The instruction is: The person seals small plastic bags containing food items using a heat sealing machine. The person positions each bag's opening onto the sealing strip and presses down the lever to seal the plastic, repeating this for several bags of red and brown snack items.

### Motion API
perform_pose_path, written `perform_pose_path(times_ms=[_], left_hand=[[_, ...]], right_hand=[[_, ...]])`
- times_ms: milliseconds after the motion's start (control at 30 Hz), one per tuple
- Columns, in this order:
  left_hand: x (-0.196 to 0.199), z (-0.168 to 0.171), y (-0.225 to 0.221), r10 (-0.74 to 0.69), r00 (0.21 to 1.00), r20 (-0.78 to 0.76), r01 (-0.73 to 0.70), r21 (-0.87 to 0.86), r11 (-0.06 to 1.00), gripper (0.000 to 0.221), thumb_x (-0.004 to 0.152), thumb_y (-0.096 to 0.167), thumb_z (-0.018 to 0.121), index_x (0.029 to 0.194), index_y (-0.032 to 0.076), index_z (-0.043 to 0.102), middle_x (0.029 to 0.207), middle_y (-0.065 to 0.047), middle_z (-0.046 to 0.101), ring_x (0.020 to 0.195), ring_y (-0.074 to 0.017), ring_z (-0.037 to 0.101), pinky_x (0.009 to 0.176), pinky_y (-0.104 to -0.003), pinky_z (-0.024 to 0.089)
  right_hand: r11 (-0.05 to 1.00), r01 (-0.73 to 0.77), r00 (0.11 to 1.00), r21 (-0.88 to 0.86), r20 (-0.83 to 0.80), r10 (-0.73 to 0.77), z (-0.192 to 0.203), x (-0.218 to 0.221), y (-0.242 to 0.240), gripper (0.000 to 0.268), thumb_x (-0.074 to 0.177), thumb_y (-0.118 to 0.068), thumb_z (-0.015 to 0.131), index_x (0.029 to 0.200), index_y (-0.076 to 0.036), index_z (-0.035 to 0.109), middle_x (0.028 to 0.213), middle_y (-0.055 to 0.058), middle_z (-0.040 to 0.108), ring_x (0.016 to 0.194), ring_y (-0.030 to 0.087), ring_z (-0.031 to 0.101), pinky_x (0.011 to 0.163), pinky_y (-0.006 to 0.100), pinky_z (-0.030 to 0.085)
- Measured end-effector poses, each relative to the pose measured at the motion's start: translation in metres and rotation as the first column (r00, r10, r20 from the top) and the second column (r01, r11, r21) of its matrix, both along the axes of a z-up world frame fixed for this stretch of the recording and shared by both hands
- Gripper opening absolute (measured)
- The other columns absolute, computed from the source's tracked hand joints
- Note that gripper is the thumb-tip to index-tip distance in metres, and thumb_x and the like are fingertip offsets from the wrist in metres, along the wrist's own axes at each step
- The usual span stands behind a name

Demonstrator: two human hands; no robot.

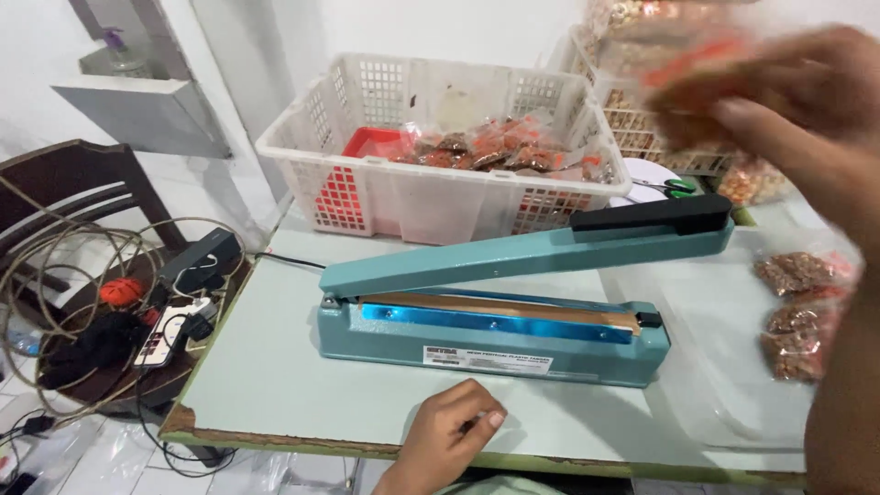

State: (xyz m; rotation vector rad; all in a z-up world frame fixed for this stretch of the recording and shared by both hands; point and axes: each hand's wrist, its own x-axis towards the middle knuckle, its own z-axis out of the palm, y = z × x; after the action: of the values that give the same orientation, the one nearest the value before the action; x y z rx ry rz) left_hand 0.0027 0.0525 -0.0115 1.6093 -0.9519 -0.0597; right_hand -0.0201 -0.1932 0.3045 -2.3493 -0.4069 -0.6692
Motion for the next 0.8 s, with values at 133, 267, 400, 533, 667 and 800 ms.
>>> perform_pose_path(times_ms=[133, 267, 400, 533, 667, 800], left_hand=[[-0.001, 0.000, -0.001, 0.017, 1.000, -0.021, -0.016, 0.045, 0.999, 0.031, 0.105, 0.032, 0.055, 0.094, 0.009, 0.074, 0.087, -0.002, 0.066, 0.074, -0.0165, 0.063, 0.060, -0.032, 0.046], [0.000, -0.005, -0.003, 0.023, 0.997, -0.069, -0.017, 0.087, 0.996, 0.032, 0.105, 0.034, 0.054, 0.097, 0.011, 0.075, 0.091, -0.002, 0.069, 0.079, -0.0174, 0.067, 0.065, -0.033, 0.050], [0.001, -0.006, -0.004, 0.031, 0.997, -0.070, -0.023, 0.123, 0.992, 0.035, 0.104, 0.037, 0.053, 0.097, 0.012, 0.077, 0.094, 0.000, 0.073, 0.083, -0.0161, 0.071, 0.067, -0.032, 0.053], [0.002, 0.000, -0.006, 0.002, 0.998, -0.058, 0.007, 0.149, 0.989, 0.034, 0.104, 0.036, 0.054, 0.097, 0.011, 0.075, 0.094, -0.001, 0.073, 0.081, -0.0171, 0.070, 0.064, -0.033, 0.052], [0.004, 0.003, -0.009, -0.019, 1.000, -0.019, 0.024, 0.303, 0.953, 0.034, 0.103, 0.041, 0.051, 0.105, 0.015, 0.073, 0.099, 0.001, 0.071, 0.084, -0.0168, 0.069, 0.067, -0.032, 0.052], [0.006, 0.010, -0.016, 0.038, 0.991, -0.126, 0.032, 0.506, 0.862, 0.036, 0.100, 0.047, 0.052, 0.113, 0.021, 0.073, 0.108, 0.006, 0.074, 0.089, -0.0128, 0.070, 0.069, -0.030, 0.052]], right_hand=[[0.952, 0.282, 0.931, -0.121, -0.208, -0.301, 0.000, 0.081, -0.063, 0.019, 0.110, -0.008, 0.066, 0.126, -0.003, 0.059, 0.088, 0.021, 0.066, 0.073, 0.024, 0.061, 0.062, 0.036, 0.045], [0.954, 0.297, 0.878, 0.042, -0.404, -0.256, 0.009, 0.103, -0.049, 0.049, 0.101, -0.002, 0.050, 0.148, -0.009, 0.038, 0.143, 0.019, 0.048, 0.124, 0.030, 0.054, 0.105, 0.042, 0.045], [0.992, 0.016, 0.975, 0.125, -0.223, 0.012, 0.000, 0.104, -0.066, 0.071, 0.100, -0.003, 0.052, 0.159, -0.008, 0.012, 0.163, 0.031, 0.021, 0.148, 0.043, 0.035, 0.119, 0.048, 0.036], [0.997, 0.040, 0.996, 0.062, -0.078, -0.035, -0.009, 0.055, -0.062, 0.044, 0.106, -0.011, 0.053, 0.144, 0.004, 0.036, 0.151, 0.028, 0.041, 0.132, 0.035, 0.050, 0.114, 0.041, 0.044], [0.984, 0.123, 0.983, 0.130, 0.117, -0.139, -0.031, -0.010, -0.079, 0.030, 0.115, -0.003, 0.054, 0.144, 0.001, 0.046, 0.149, 0.019, 0.055, 0.146, 0.031, 0.058, 0.118, 0.036, 0.056], [0.944, 0.313, 0.933, 0.108, 0.152, -0.327, -0.068, -0.077, -0.133, 0.026, 0.128, -0.011, 0.041, 0.147, 0.007, 0.043, 0.134, 0.025, 0.059, 0.127, 0.035, 0.065, 0.102, 0.042, 0.059]])
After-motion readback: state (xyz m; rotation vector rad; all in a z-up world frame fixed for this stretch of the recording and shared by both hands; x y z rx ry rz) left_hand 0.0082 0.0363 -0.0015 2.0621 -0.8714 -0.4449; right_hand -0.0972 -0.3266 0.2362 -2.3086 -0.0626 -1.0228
